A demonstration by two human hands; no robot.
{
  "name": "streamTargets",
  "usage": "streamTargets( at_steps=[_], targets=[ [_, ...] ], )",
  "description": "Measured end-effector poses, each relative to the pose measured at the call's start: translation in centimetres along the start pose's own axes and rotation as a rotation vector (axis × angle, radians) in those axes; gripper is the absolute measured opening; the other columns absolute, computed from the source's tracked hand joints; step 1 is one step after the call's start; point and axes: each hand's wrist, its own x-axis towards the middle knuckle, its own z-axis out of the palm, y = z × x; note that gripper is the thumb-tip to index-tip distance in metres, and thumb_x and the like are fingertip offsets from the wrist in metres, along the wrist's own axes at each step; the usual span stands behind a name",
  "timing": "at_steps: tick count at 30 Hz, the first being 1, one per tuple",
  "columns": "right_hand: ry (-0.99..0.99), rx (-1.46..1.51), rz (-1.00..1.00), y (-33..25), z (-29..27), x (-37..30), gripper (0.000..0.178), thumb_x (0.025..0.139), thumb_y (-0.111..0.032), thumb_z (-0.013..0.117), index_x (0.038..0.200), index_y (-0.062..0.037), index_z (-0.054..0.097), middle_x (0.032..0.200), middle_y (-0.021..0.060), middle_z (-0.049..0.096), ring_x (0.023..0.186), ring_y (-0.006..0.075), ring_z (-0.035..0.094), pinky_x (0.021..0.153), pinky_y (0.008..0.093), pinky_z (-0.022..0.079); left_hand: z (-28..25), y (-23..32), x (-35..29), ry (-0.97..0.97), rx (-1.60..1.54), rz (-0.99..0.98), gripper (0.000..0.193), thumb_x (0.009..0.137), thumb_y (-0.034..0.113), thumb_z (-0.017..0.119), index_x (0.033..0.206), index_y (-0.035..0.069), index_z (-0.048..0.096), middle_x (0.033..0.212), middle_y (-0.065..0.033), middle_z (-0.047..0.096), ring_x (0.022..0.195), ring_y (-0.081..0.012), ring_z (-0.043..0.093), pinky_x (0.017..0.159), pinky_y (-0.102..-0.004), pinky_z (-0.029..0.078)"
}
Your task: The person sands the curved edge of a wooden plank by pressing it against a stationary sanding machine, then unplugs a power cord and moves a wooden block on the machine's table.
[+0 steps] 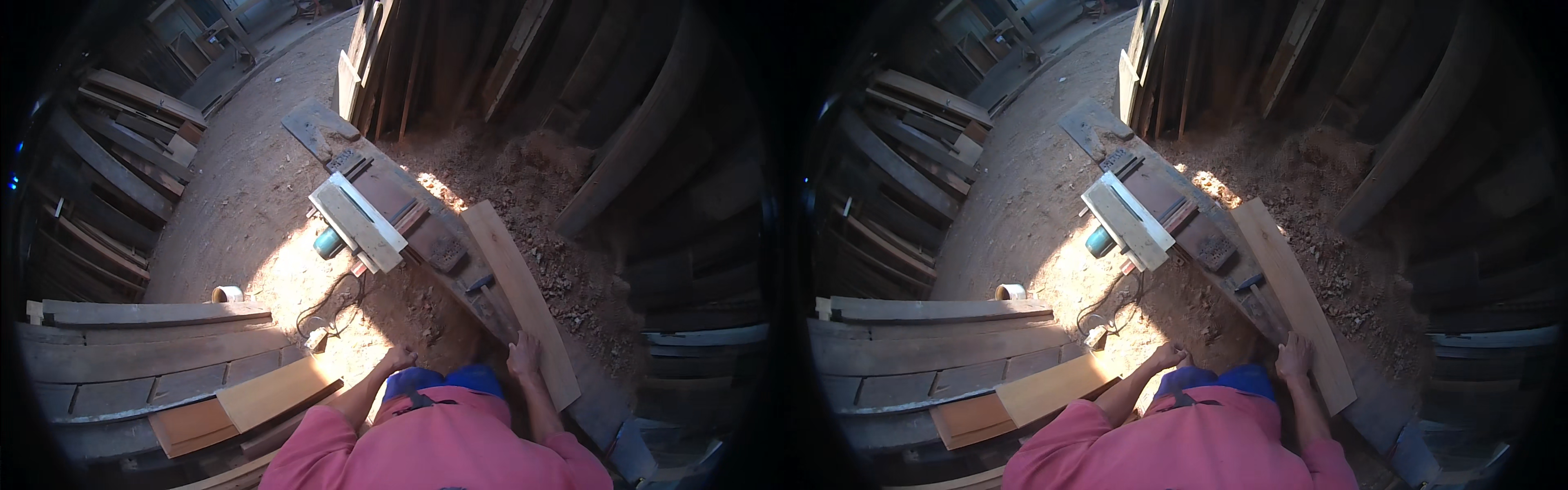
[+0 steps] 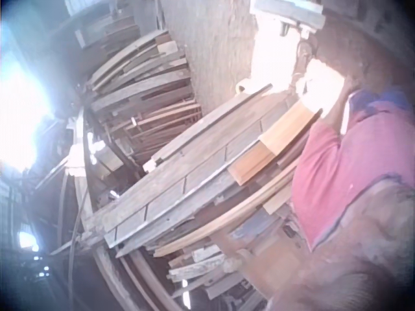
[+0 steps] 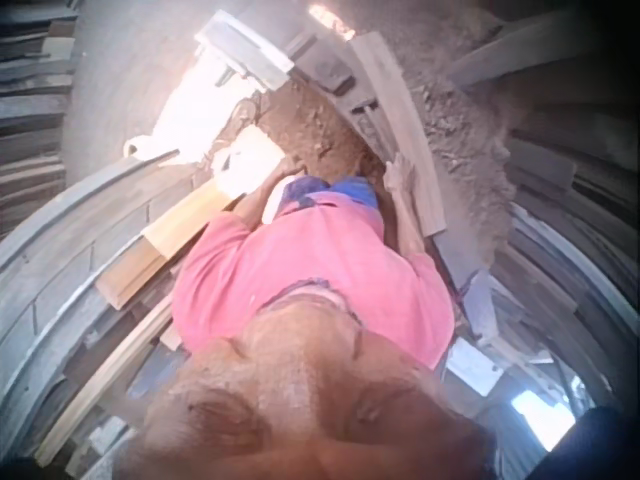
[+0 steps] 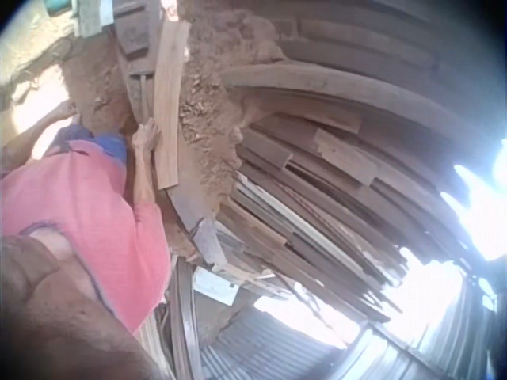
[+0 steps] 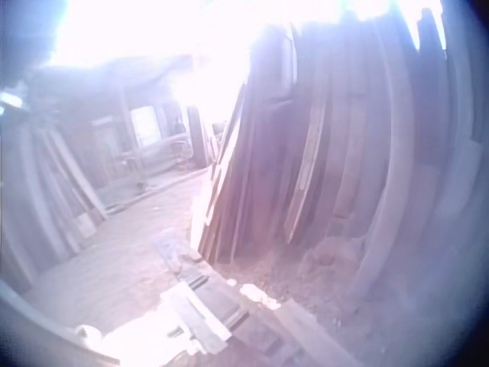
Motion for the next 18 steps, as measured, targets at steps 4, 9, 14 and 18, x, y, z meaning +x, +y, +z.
streamTargets(
  at_steps=[4, 9, 14, 18],
  targets=[
    [-0.001, -0.029, 0.038, -2.2, -6.9, 0.3, 0.076, 0.085, -0.037, 0.077, 0.148, -0.0084, 0.044, 0.145, 0.0239, 0.047, 0.136, 0.0447, 0.042, 0.117, 0.0573, 0.030, 1.9, 3.5, 1.3, 0.156, -0.183, 0.126, 0.043, 0.091, 0.037, 0.068, 0.119, 0.004, 0.067, 0.111, -0.0213, 0.073, 0.106, -0.0308, 0.071, 0.090, -0.0411, 0.053],
    [-0.107, -0.350, 0.146, 5.6, -6.2, 3.1, 0.130, 0.070, -0.063, 0.083, 0.165, -0.0181, 0.007, 0.163, 0.0281, 0.020, 0.147, 0.0485, 0.027, 0.122, 0.0584, 0.021, 3.6, 10.3, -1.1, 0.127, -0.301, 0.078, 0.046, 0.092, 0.038, 0.069, 0.123, 0.004, 0.065, 0.115, -0.0184, 0.072, 0.109, -0.0286, 0.069, 0.092, -0.0396, 0.053],
    [-0.296, -0.102, 0.017, 2.4, -6.9, 4.5, 0.136, 0.069, -0.052, 0.088, 0.165, -0.0126, 0.000, 0.159, 0.0310, 0.024, 0.143, 0.0526, 0.028, 0.119, 0.0577, 0.027, 5.4, 8.7, -2.6, 0.231, -0.319, 0.055, 0.053, 0.092, 0.039, 0.071, 0.129, 0.003, 0.061, 0.114, -0.0185, 0.072, 0.110, -0.0276, 0.068, 0.095, -0.0386, 0.053],
    [-0.233, -0.093, 0.061, 5.0, -6.3, 5.5, 0.130, 0.070, -0.035, 0.090, 0.164, -0.0086, 0.005, 0.150, 0.0301, 0.039, 0.137, 0.0479, 0.041, 0.116, 0.0536, 0.034, 4.7, 15.2, -4.1, 0.151, -0.353, 0.160, 0.050, 0.095, 0.033, 0.070, 0.131, 0.000, 0.059, 0.118, -0.0182, 0.070, 0.113, -0.0260, 0.066, 0.098, -0.0378, 0.052]
  ],
)
